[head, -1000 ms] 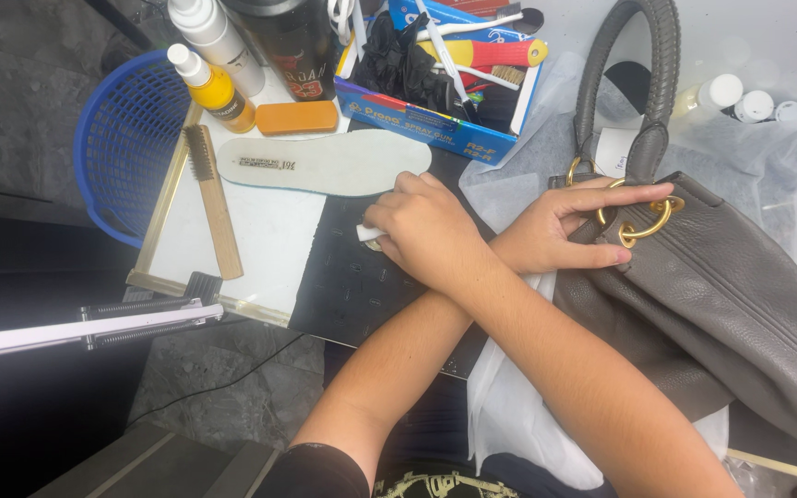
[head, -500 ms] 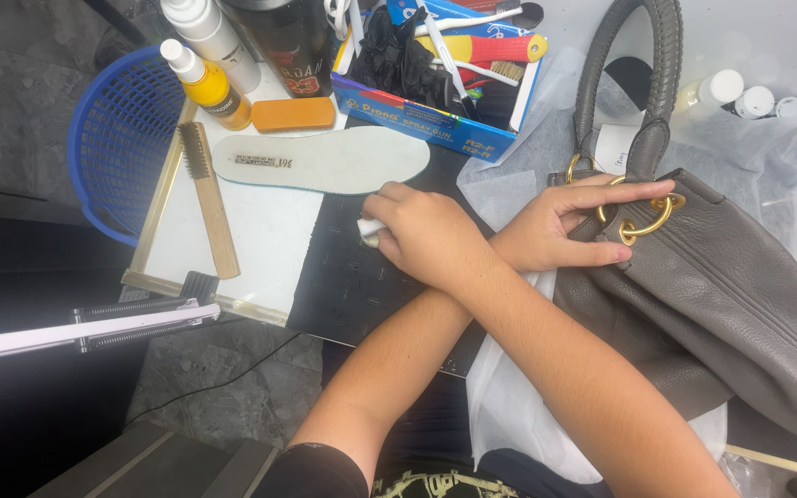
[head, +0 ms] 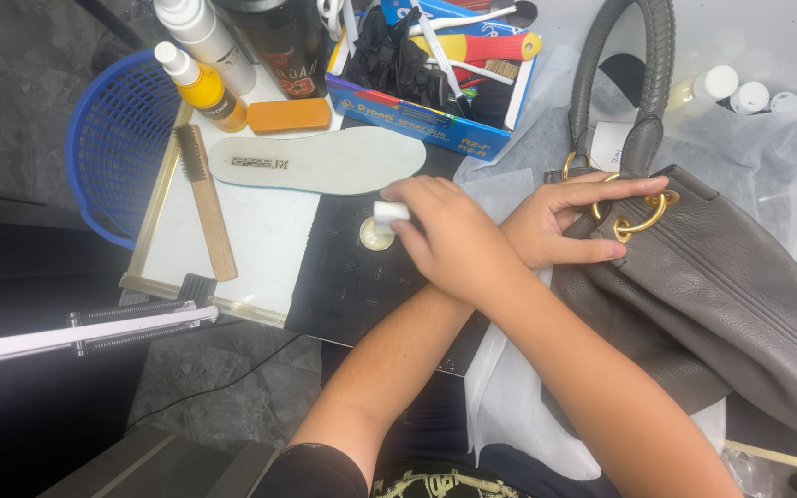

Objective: The person cleans a dark leather handbag by applying a substance from a small container with a white cloth. They wipe the front, sides, and handle areas, then smooth the leather with their hands.

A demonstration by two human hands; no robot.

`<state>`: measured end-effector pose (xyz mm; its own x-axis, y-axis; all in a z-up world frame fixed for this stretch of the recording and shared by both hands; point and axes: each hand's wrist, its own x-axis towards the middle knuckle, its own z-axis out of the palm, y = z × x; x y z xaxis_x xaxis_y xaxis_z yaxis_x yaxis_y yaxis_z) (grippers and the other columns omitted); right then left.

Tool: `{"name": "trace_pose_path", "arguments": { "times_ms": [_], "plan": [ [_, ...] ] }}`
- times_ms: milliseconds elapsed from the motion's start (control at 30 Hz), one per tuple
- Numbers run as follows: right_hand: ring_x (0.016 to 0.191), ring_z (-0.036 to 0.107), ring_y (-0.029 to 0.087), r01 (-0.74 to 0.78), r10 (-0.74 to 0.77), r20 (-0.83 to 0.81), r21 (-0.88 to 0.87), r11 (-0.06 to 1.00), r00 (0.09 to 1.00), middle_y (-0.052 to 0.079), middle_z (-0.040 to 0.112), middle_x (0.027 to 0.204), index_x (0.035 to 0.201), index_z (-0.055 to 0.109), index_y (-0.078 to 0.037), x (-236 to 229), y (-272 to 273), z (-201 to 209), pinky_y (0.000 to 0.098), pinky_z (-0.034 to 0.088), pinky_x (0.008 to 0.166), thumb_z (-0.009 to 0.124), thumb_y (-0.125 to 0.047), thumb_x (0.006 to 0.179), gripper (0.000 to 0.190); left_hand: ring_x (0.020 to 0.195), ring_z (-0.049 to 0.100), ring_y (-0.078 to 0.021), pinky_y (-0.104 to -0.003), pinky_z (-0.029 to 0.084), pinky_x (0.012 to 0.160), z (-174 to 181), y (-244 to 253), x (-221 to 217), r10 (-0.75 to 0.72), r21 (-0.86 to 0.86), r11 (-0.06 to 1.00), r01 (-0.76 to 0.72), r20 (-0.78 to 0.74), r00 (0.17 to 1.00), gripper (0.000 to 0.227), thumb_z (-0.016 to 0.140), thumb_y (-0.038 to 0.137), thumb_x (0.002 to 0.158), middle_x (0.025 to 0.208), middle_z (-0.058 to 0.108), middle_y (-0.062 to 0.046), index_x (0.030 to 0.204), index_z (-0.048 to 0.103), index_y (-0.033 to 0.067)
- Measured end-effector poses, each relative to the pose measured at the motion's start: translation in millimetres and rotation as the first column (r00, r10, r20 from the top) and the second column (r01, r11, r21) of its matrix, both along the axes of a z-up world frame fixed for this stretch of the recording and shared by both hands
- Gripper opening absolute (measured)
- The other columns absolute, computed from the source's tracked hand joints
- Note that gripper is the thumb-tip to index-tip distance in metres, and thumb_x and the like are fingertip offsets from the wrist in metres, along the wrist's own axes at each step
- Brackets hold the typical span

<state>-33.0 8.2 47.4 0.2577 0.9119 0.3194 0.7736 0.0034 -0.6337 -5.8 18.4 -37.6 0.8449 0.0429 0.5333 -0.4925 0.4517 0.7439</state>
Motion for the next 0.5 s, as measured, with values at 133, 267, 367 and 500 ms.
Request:
{"name": "trace_pose_path", "arguments": {
  "times_ms": [133,267,367,500],
  "plan": [
    [0.097,0.071,0.022,0.099,-0.105,-0.197,-0.037,0.994,0.975,0.012,0.071,0.111,0.122,0.066,-0.002,5.4,-68.8,48.9,0.0312,0.055,0.087,0.071,-0.005,0.092,0.030,0.139,0.049,-0.0183,-0.033,0.033,0.126,7.4,7.6,-6.5,0.019,0.085,0.996,-0.013,-0.075,0.997,0.066,0.082,0.002,0.094,0.150,0.056,-0.010,0.153,0.052,0.0027],
    [0.110,0.068,0.016,0.411,-0.379,-0.202,0.148,0.900,0.903,0.012,0.069,0.120,0.121,0.066,0.000,29.5,-146.3,81.5,0.0247,0.054,0.099,0.073,0.004,0.098,0.024,0.132,0.058,-0.0177,-0.032,0.043,0.121,8.2,10.8,0.4,0.079,0.203,0.978,-0.056,-0.108,0.991,0.074,0.086,0.003,0.085,0.140,0.061,-0.009,0.153,0.054,0.0010],
    [0.103,0.066,0.018,0.617,-0.619,-0.040,0.149,0.773,0.784,0.014,0.069,0.120,0.120,0.068,0.002,54.4,-184.9,78.1,0.0253,0.053,0.090,0.075,0.007,0.096,0.025,0.142,0.050,-0.0174,-0.032,0.038,0.126,6.9,6.6,-0.6,-0.088,-0.038,0.996,0.084,-0.120,0.989,0.070,0.080,-0.005,0.091,0.147,0.052,-0.008,0.154,0.049,-0.0021],
    [0.100,0.070,0.023,0.597,-0.617,0.268,0.161,0.786,0.740,0.014,0.071,0.112,0.114,0.071,0.001,68.5,-202.4,52.5,0.0288,0.055,0.088,0.081,0.005,0.095,0.022,0.139,0.050,-0.0174,-0.030,0.037,0.124,8.5,7.5,-1.9,-0.078,-0.022,0.997,0.075,-0.136,0.988,0.076,0.081,-0.009,0.089,0.142,0.053,-0.008,0.157,0.048,-0.0038]
  ]
}}
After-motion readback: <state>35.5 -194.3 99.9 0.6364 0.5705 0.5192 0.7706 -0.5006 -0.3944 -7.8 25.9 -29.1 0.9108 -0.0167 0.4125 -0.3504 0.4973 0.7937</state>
